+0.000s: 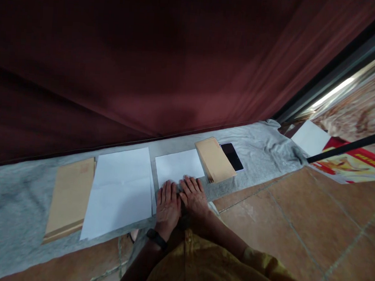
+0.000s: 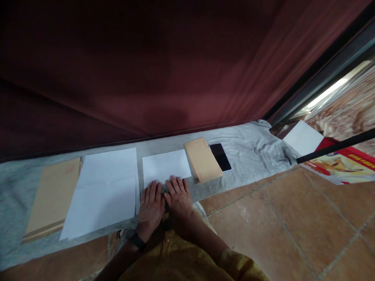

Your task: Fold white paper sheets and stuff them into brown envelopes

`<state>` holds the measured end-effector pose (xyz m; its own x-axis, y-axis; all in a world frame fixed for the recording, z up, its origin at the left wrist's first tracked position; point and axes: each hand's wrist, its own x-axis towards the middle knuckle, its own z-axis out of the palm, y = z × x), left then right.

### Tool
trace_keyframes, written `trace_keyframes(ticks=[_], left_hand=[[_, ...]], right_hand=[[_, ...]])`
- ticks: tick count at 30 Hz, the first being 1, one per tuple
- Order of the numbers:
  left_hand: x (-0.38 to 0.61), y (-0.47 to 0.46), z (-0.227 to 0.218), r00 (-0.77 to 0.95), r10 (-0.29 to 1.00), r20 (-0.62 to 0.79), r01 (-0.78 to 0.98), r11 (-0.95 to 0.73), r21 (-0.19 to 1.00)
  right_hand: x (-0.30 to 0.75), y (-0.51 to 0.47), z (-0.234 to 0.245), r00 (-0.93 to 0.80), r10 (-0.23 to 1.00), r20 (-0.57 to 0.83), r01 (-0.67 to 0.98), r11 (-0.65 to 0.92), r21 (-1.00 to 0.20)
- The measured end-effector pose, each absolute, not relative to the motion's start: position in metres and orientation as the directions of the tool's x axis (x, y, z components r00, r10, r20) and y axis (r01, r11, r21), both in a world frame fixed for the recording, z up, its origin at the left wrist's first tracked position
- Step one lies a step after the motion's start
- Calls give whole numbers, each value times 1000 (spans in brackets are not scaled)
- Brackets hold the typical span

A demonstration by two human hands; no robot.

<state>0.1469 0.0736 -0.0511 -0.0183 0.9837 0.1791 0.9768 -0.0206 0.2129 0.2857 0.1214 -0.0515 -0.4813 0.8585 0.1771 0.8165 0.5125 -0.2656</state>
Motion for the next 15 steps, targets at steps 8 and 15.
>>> trace_keyframes(ticks=[8, 15], left_hand=[[146, 64, -58, -114, 955, 274, 969, 47, 242], [145, 64, -61, -128, 938, 322, 964, 42, 262]], right_hand=[[306, 127, -60, -344, 914, 215, 891, 390, -232], [308, 124, -65, -259, 935, 241, 923, 313, -222]])
